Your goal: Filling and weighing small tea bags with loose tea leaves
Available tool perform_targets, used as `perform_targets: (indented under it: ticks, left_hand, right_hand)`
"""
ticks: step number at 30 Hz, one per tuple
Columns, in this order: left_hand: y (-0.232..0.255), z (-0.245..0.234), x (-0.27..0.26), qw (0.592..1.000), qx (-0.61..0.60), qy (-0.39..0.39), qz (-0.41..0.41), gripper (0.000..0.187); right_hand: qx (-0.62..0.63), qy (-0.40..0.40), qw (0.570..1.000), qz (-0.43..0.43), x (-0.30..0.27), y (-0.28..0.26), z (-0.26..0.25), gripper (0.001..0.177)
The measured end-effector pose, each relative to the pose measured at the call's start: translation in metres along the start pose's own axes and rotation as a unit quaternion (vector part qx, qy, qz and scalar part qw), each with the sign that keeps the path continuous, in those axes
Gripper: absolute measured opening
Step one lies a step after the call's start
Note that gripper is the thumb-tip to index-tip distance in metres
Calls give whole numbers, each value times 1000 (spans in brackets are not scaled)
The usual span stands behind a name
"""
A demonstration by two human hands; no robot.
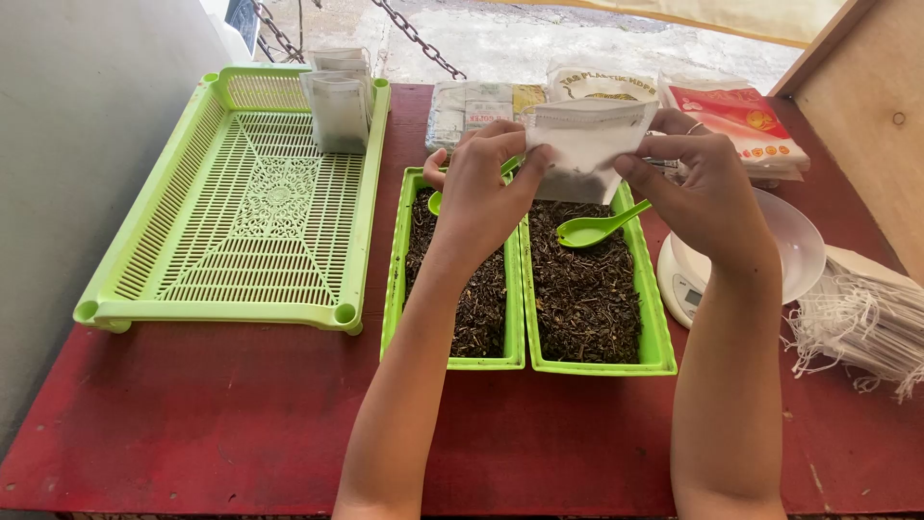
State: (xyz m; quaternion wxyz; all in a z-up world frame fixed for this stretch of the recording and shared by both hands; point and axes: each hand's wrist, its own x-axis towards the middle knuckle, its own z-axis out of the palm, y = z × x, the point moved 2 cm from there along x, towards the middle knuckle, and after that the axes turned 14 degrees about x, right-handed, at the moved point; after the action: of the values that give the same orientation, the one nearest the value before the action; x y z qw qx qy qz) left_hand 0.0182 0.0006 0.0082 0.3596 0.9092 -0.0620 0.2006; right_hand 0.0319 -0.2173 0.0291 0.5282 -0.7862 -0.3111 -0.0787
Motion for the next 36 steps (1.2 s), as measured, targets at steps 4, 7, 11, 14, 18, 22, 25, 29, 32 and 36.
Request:
perform_targets:
  ticks: [4, 7, 11, 14, 18, 22, 25, 29, 32, 36]
  left_hand:
    - [-3, 7, 2, 998, 56, 15, -21, 28]
    - [-4, 6, 1, 992, 110, 47, -33, 24]
    - [-5, 5, 0, 991, 98, 81, -40, 18]
    - [-5, 8, 1, 990, 106, 82, -42, 17]
    - [-8, 14, 2, 989, 110, 89, -39, 17]
    - [-7, 13, -2, 989, 110, 94, -38, 16]
    - [-6, 13, -8, 991, 64, 113, -11, 8]
    - [-7, 9, -8, 991, 68, 113, -8, 8]
    - [1, 1, -11, 994, 42, 99, -4, 9]
    - [-9, 15, 2, 995, 67, 77, -14, 10]
  right_hand:
    - [-27, 7, 1000, -2, 0, 3, 0, 17]
    - [-65, 45, 997, 6, -1, 9, -3, 21]
    - [-82, 55, 995, -13, 0, 7, -4, 18]
    - [-115, 64, 991, -16, 0, 13, -6, 18]
    - [-148, 63, 987, -14, 1, 19, -5, 18]
    - [-160, 67, 985, -7, 0, 20, -6, 17]
    - [-166, 55, 984, -35, -3, 24, -7, 3]
    - [-166, 59, 984, -35, -3, 35, -8, 4]
    - [-166, 61, 984, -36, -1, 35, -9, 4]
    - [-163, 58, 984, -29, 2, 45, -11, 2]
